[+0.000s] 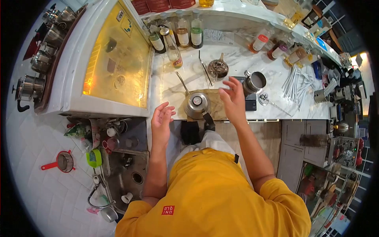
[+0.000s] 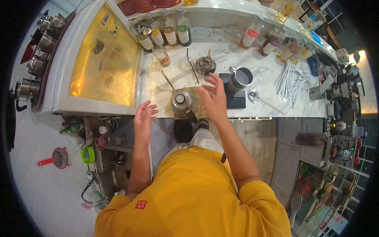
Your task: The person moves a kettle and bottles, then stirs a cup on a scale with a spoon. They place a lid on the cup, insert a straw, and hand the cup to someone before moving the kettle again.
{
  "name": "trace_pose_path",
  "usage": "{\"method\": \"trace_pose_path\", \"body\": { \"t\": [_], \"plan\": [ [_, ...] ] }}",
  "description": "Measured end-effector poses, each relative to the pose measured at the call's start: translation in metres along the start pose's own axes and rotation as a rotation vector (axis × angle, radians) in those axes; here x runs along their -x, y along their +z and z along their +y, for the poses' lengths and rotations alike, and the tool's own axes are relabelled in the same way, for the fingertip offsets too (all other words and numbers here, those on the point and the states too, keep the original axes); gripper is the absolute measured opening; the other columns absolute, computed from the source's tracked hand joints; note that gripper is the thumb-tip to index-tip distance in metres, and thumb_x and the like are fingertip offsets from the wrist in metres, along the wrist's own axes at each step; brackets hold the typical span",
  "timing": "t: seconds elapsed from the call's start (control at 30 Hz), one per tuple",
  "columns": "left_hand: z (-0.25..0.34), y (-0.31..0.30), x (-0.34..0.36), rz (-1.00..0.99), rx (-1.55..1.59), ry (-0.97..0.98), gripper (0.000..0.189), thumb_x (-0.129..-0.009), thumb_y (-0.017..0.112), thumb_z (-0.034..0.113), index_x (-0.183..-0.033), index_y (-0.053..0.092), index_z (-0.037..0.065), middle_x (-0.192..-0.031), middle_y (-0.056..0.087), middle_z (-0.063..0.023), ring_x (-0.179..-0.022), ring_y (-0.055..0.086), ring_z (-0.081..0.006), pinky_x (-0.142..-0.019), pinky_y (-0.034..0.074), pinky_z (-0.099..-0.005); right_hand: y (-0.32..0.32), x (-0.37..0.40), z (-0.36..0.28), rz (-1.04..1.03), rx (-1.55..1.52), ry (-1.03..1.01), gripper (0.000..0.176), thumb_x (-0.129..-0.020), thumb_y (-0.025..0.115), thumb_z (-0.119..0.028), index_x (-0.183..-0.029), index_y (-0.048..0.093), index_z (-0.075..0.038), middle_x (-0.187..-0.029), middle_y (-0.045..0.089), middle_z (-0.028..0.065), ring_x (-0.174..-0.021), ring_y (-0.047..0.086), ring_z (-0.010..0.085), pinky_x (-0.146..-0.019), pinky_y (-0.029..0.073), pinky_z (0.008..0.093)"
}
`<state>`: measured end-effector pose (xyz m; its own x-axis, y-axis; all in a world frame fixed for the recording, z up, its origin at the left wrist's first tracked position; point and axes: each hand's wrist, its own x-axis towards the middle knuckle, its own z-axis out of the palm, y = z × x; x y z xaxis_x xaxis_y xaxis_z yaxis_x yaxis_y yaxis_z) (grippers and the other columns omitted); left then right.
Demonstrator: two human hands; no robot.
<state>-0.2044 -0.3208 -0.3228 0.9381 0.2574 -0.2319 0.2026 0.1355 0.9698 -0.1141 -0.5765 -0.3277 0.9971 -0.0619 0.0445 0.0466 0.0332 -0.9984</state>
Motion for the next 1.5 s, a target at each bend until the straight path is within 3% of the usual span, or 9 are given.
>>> {"method": "trace_pose_path", "body": {
  "t": [0.2, 0.23, 0.33, 0.53, 0.67, 0.83, 1.07, 1.23, 1.5],
  "plan": [
    [-0.006, 0.019, 0.021, -0.154, 0.047, 0.045, 0.041, -0.106, 0.063, 0.022, -0.141, 0.054, 0.002, -0.122, 0.068, -0.0092, -0.109, 0.064, -0.0155, -0.091, 0.048, -0.0283, -0.069, 0.081, 0.023, 0.003, 0.036, 0.2, 0.054, -0.1, 0.069, -0.013, -0.147, 0.044, -0.007, -0.123, 0.063, 0.0102, -0.099, 0.069, 0.0153, -0.078, 0.058, 0.0297],
    [-0.005, 0.026, 0.024, -0.18, 0.062, 0.049, 0.041, -0.105, 0.063, 0.02, -0.14, 0.054, 0.001, -0.122, 0.068, -0.0095, -0.109, 0.064, -0.0155, -0.093, 0.049, -0.0286, -0.076, 0.089, 0.028, 0.053, 0.049, 0.191, 0.047, -0.098, 0.07, -0.011, -0.141, 0.051, -0.005, -0.116, 0.066, 0.0085, -0.091, 0.066, 0.012, -0.072, 0.054, 0.0256],
    [-0.002, 0.049, 0.033, -0.256, 0.096, 0.061, 0.039, -0.105, 0.064, 0.014, -0.139, 0.054, -0.001, -0.12, 0.067, -0.0104, -0.109, 0.063, -0.0157, -0.098, 0.049, -0.03, -0.102, 0.101, 0.036, 0.125, 0.12, 0.216, 0.042, -0.099, 0.07, -0.013, -0.138, 0.055, -0.005, -0.113, 0.068, 0.0082, -0.09, 0.067, 0.0131, -0.072, 0.054, 0.0275],
    [0.001, 0.109, 0.042, -0.382, 0.071, 0.077, 0.038, -0.104, 0.065, 0.011, -0.138, 0.055, -0.001, -0.122, 0.066, -0.0102, -0.111, 0.063, -0.0163, -0.102, 0.049, -0.0314, -0.174, 0.078, 0.045, 0.18, 0.537, 0.157, 0.036, -0.097, 0.072, -0.018, -0.129, 0.063, -0.003, -0.115, 0.07, 0.0133, -0.091, 0.07, 0.0206, -0.077, 0.055, 0.0349],
    [-0.004, 0.159, 0.049, -0.438, 0.065, 0.056, 0.039, -0.103, 0.065, 0.012, -0.139, 0.055, 0.002, -0.123, 0.066, -0.0091, -0.112, 0.062, -0.0151, -0.101, 0.049, -0.0301, -0.24, 0.052, 0.075, 0.229, 0.824, -0.015, 0.035, -0.093, 0.074, -0.018, -0.124, 0.065, -0.004, -0.114, 0.069, 0.0166, -0.102, 0.066, 0.0338, -0.091, 0.053, 0.044],
    [-0.017, 0.222, 0.055, -0.434, 0.058, 0.03, 0.039, -0.104, 0.064, 0.015, -0.14, 0.055, 0.003, -0.123, 0.067, -0.0078, -0.11, 0.062, -0.0135, -0.096, 0.048, -0.0288, -0.301, 0.021, 0.093, 0.152, 1.156, -0.011, 0.037, -0.089, 0.075, -0.013, -0.124, 0.066, -0.007, -0.127, 0.064, 0.0158, -0.117, 0.058, 0.0396, -0.094, 0.052, 0.0471],
    [-0.043, 0.285, 0.068, -0.333, 0.017, 0.016, 0.039, -0.105, 0.063, 0.021, -0.14, 0.056, 0.005, -0.124, 0.068, -0.0067, -0.109, 0.065, -0.0142, -0.091, 0.048, -0.0297, -0.346, -0.009, 0.119, -0.11, 1.371, 0.062, 0.044, -0.085, 0.076, -0.018, -0.126, 0.065, -0.007, -0.125, 0.065, 0.0114, -0.115, 0.06, 0.0352, -0.095, 0.051, 0.0502],
    [-0.056, 0.318, 0.083, -0.27, 0.067, -0.046, 0.039, -0.104, 0.064, 0.013, -0.14, 0.055, 0.0, -0.123, 0.066, -0.0093, -0.109, 0.061, -0.012, -0.097, 0.048, -0.0272, -0.355, -0.013, 0.132, -0.119, 1.416, -0.086, 0.02, -0.09, 0.071, -0.018, -0.108, 0.071, -0.011, -0.11, 0.065, 0.0065, -0.108, 0.06, 0.0306, -0.087, 0.048, 0.0493],
    [-0.073, 0.333, 0.085, -0.244, 0.017, -0.01, 0.039, -0.105, 0.062, 0.021, -0.14, 0.056, 0.004, -0.123, 0.068, -0.0077, -0.108, 0.064, -0.0155, -0.092, 0.048, -0.0304, -0.369, -0.017, 0.131, -0.197, 1.38, -0.162, 0.013, -0.093, 0.066, -0.015, -0.104, 0.073, -0.014, -0.101, 0.068, 0.0062, -0.097, 0.066, 0.0303, -0.079, 0.049, 0.0493]
  ]
}}
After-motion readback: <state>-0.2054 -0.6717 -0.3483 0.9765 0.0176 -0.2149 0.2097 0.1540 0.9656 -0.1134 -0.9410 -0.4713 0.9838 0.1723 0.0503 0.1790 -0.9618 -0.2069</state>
